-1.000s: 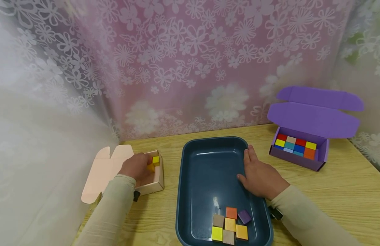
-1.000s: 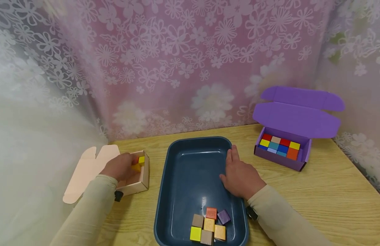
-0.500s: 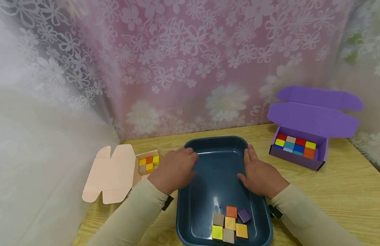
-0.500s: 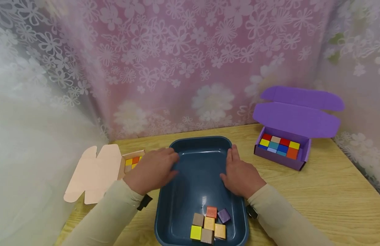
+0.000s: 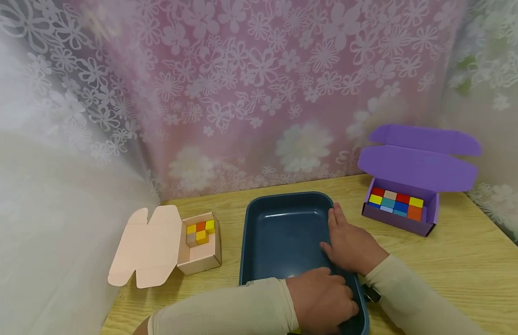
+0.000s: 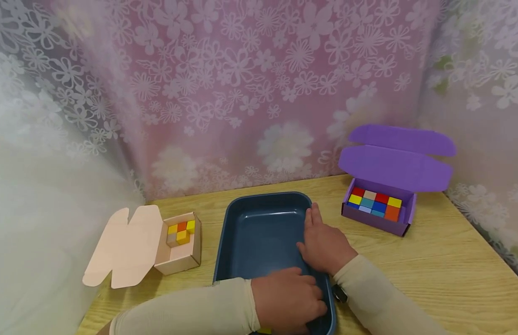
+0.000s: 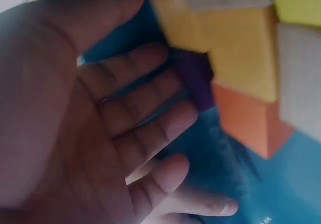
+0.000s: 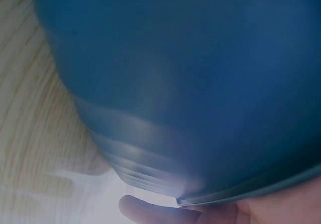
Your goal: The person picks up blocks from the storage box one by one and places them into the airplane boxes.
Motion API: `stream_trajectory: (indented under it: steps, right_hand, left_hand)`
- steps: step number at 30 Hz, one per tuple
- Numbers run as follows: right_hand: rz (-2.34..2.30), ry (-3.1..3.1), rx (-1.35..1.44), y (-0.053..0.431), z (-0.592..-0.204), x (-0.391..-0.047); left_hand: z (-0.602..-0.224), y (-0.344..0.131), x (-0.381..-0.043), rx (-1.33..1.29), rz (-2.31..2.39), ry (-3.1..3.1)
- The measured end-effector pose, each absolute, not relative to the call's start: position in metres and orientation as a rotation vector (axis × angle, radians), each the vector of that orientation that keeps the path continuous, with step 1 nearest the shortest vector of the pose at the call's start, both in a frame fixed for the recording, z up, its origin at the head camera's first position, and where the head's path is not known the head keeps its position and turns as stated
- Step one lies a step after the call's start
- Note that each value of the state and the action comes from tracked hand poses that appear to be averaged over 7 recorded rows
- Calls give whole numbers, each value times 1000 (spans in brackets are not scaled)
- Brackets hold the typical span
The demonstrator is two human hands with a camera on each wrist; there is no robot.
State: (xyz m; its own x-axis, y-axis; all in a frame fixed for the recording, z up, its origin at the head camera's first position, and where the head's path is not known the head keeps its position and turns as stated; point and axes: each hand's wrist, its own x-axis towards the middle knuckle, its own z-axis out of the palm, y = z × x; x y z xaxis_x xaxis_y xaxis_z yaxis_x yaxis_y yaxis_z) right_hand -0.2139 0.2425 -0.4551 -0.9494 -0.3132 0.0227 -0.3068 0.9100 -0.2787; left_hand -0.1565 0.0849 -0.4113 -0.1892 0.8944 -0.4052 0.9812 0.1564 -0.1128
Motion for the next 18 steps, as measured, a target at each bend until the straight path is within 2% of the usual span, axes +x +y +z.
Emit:
stream_trajectory:
  steps: [5, 13, 18]
  right_hand:
    - [-424, 3069, -506, 242, -456, -213]
    - [-428, 3053, -520, 242, -455, -214]
    - [-434, 3040, -509, 243, -454, -214]
  left_hand:
    - [-418, 87, -157, 1850, -579, 2262]
    - [-422, 77, -165, 1631, -514, 2436]
    - [-421, 76, -175, 1585, -352, 2363]
